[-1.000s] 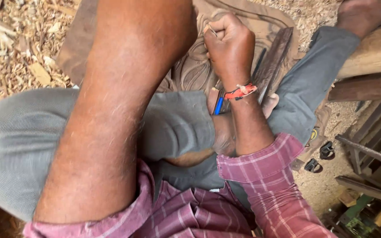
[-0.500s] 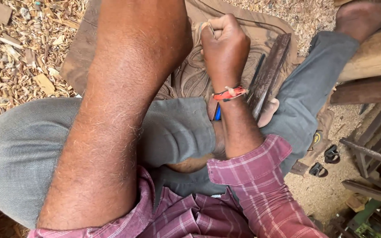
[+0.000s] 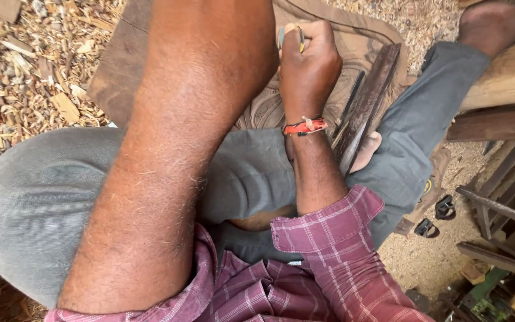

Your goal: The person is sitting cross-legged on the floor, carving a floral design into a rectangular wooden panel. They use a chisel and a wooden mallet to strike the tool, creating intricate patterns. The person occasionally switches tools and clears wood shavings from the surface.

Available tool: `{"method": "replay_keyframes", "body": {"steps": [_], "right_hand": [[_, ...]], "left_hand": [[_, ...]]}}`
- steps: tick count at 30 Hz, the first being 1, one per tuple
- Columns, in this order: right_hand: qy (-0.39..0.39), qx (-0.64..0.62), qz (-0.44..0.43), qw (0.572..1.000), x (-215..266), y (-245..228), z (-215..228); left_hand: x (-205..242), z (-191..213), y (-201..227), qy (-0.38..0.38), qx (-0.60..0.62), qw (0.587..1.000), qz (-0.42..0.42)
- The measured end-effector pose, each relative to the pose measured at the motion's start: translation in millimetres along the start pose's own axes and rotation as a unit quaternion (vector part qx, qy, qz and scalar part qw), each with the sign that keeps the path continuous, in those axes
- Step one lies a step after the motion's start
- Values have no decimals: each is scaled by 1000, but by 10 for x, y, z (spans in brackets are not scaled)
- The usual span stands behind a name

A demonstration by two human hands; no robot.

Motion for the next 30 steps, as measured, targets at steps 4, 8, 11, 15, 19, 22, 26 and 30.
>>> {"method": "replay_keyframes", "body": {"steps": [4,8,11,15,19,22,26,30], "right_hand": [[31,15,65,997,6,16,-33],[13,-1,67,998,1,75,-69],[-23,-11,8,1000,-88,126,-34],[-117,-82,29,989,51,160,-5],[-82,-123,59,987,144,55,-18],[-58,-184,-33,981,94,132,-55],[-51,-104,-38,992,88,128,6],[-36,-19,8,999,153,-20,-5]], "left_hand": [[2,17,22,14,-8,1000,-8],[3,-22,29,-25,-24,999,0],[-61,18,35,-7,-41,999,-12],[32,37,76,-19,-45,999,-14],[-11,104,62,5,-38,999,-9],[-4,116,43,-2,7,1000,19],[-17,103,40,-16,-31,999,-1],[-27,121,45,-27,-30,999,15]]}}
Point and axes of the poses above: each hand's wrist, its own x-axis away from the middle knuckle, its own z-axis out of the back of the hand, y = z × x, the point moved 3 cm from there along -x, towards the middle knuckle, and after that the axes turned 2 degrees about -y, right-handed, at the moved point
